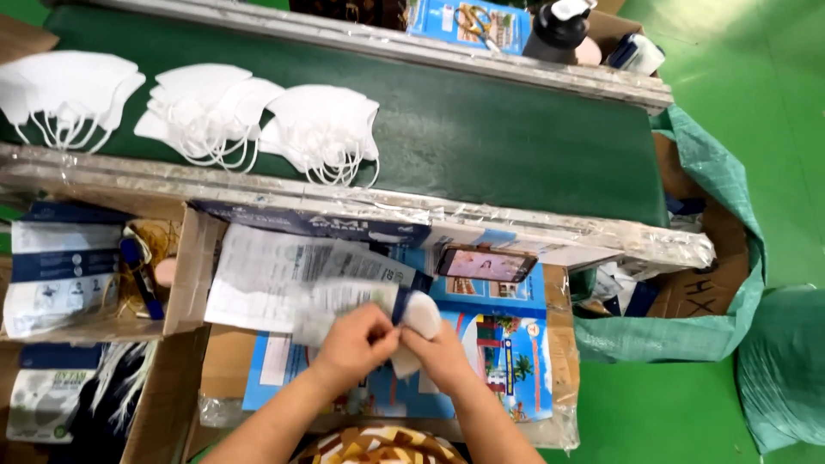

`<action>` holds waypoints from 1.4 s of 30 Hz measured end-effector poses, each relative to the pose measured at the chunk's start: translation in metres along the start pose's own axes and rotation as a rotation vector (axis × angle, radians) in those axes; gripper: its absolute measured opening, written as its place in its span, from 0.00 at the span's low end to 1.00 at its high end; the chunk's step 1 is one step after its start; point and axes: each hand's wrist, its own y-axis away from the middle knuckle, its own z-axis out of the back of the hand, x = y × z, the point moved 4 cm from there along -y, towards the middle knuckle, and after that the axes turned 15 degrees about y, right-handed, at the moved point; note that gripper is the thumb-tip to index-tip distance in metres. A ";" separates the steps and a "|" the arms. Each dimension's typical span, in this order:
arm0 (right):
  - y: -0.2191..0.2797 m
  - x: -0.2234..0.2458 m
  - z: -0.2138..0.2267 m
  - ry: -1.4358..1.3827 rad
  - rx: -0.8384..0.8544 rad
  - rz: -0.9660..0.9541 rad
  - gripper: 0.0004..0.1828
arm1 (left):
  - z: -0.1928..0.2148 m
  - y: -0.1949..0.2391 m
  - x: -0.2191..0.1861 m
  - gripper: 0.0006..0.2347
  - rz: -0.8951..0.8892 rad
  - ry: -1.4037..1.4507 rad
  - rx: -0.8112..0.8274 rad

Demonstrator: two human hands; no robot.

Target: Packaging individual face masks into plastic sleeves and then into larger bags.

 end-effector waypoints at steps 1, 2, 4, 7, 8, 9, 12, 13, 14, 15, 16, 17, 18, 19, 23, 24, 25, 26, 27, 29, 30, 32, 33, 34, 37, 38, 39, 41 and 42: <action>0.007 -0.006 -0.012 -0.267 0.262 -0.053 0.12 | -0.001 0.004 0.007 0.06 0.118 0.180 -0.030; 0.013 -0.008 -0.022 -0.540 0.506 -0.108 0.12 | -0.003 0.002 0.015 0.07 0.228 0.358 -0.048; 0.018 -0.002 -0.017 -0.453 0.467 -0.081 0.12 | 0.013 -0.020 -0.036 0.09 0.115 0.302 -0.083; 0.028 -0.003 -0.012 -0.243 0.440 0.019 0.12 | 0.023 -0.028 -0.057 0.12 -0.037 0.097 -0.097; 0.027 0.000 -0.011 -0.126 0.435 0.110 0.12 | 0.025 -0.031 -0.056 0.13 -0.096 -0.058 -0.070; 0.028 0.006 -0.005 -0.124 0.433 0.113 0.12 | 0.023 -0.026 -0.046 0.13 -0.099 -0.058 -0.072; 0.024 0.019 0.007 0.007 0.331 0.223 0.14 | 0.027 -0.025 -0.026 0.07 0.014 -0.023 -0.001; 0.025 0.010 0.004 -0.322 0.402 0.059 0.18 | 0.033 -0.025 -0.031 0.07 -0.018 -0.046 -0.040; 0.030 -0.001 0.002 -0.642 0.469 -0.115 0.22 | 0.035 -0.023 -0.036 0.06 -0.045 -0.063 -0.086; 0.033 -0.014 -0.004 -0.641 0.472 -0.123 0.22 | 0.028 -0.019 -0.037 0.06 -0.037 -0.060 -0.086; 0.033 -0.023 -0.011 -0.528 0.525 -0.028 0.17 | 0.020 -0.020 -0.041 0.06 -0.093 -0.099 -0.047; 0.034 -0.031 -0.017 -0.414 0.575 0.067 0.13 | 0.013 -0.020 -0.046 0.06 -0.150 -0.139 -0.009; 0.037 -0.023 -0.015 -0.412 0.578 0.070 0.13 | 0.007 -0.016 -0.036 0.06 -0.150 -0.139 -0.013; 0.041 -0.015 -0.015 -0.118 0.626 0.150 0.13 | 0.000 -0.011 -0.029 0.05 -0.195 -0.186 -0.001; 0.031 0.034 0.018 -0.134 0.416 0.380 0.16 | 0.020 -0.019 -0.017 0.05 -0.055 -0.186 -0.115; 0.031 0.033 0.020 -0.136 0.416 0.378 0.16 | 0.026 -0.023 -0.034 0.05 -0.053 -0.186 -0.113; 0.031 0.032 0.025 -0.078 0.317 0.432 0.14 | 0.029 -0.028 -0.046 0.05 0.046 -0.155 -0.043; 0.036 0.030 0.030 -0.019 0.223 0.473 0.12 | 0.031 -0.027 -0.057 0.05 0.155 -0.121 0.030; 0.041 0.032 0.028 -0.022 0.231 0.461 0.12 | 0.025 -0.019 -0.059 0.05 0.168 -0.118 0.035; 0.030 0.033 0.020 -0.405 0.424 0.108 0.25 | 0.011 -0.018 -0.068 0.06 0.049 -0.166 0.192; 0.027 0.028 0.015 -0.408 0.420 0.113 0.25 | 0.012 -0.021 -0.071 0.06 0.044 -0.171 0.193; 0.027 0.012 0.009 -0.217 0.264 0.131 0.08 | 0.009 -0.021 -0.079 0.05 -0.084 -0.187 0.160; 0.029 0.010 0.013 -0.216 0.268 0.121 0.08 | 0.010 -0.017 -0.078 0.05 -0.075 -0.182 0.163; 0.027 0.014 0.018 -0.139 0.229 0.205 0.08 | 0.014 -0.017 -0.078 0.05 -0.072 -0.169 0.097; 0.023 0.005 0.032 0.035 0.156 0.312 0.08 | 0.034 -0.023 -0.079 0.05 -0.066 -0.138 -0.015; 0.023 -0.001 0.036 0.133 0.139 0.333 0.08 | 0.043 -0.022 -0.078 0.05 -0.047 -0.117 -0.073; 0.022 -0.003 0.038 0.138 0.147 0.341 0.08 | 0.045 -0.025 -0.080 0.05 -0.045 -0.117 -0.085; 0.021 -0.014 0.035 0.074 0.312 0.146 0.08 | 0.049 -0.027 -0.080 0.05 0.055 -0.038 -0.001; 0.022 -0.008 0.036 0.068 0.318 0.146 0.08 | 0.049 -0.029 -0.084 0.05 0.062 -0.044 -0.002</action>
